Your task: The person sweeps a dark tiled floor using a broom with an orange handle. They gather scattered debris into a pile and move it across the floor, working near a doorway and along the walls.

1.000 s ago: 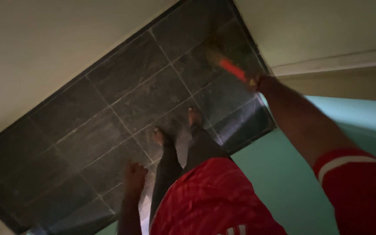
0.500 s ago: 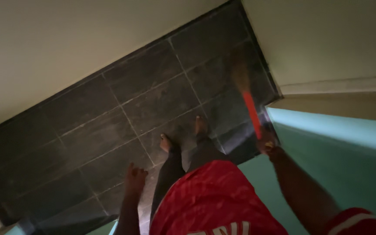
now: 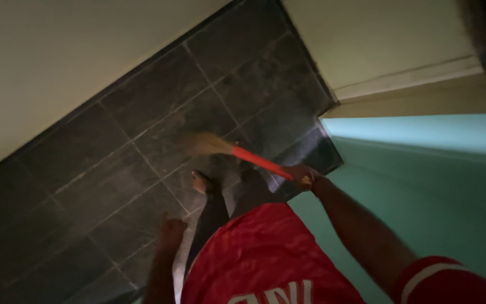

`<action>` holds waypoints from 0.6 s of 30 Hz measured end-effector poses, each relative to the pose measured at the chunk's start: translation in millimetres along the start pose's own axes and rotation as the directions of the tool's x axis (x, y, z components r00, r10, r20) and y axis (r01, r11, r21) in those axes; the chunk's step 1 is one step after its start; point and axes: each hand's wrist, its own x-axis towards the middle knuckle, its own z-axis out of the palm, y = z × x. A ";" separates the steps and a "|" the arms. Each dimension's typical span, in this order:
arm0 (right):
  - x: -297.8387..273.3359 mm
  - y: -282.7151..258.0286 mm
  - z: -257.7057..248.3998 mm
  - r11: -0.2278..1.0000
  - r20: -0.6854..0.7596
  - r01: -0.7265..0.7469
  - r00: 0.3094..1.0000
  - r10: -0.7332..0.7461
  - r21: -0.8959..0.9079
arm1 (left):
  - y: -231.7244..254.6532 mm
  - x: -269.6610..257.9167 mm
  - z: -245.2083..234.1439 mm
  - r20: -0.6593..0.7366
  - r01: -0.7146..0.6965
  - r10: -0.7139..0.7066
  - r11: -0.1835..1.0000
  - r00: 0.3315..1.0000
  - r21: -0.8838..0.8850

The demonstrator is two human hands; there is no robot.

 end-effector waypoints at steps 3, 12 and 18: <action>-24.4 12.4 7.7 0.997 -0.182 -0.067 0.981 0.059 -0.038 | -17.4 22.0 -12.8 0.177 -0.371 0.333 0.727 0.926 0.578; -15.5 64.1 -52.8 0.862 -0.189 -0.498 0.841 0.508 0.099 | -29.1 15.4 -26.5 0.436 -0.575 0.618 0.033 0.655 0.817; -92.6 112.7 -94.0 0.910 -0.211 -0.413 0.887 0.412 0.039 | -24.2 6.2 -14.5 0.295 -0.526 0.517 0.384 0.804 0.759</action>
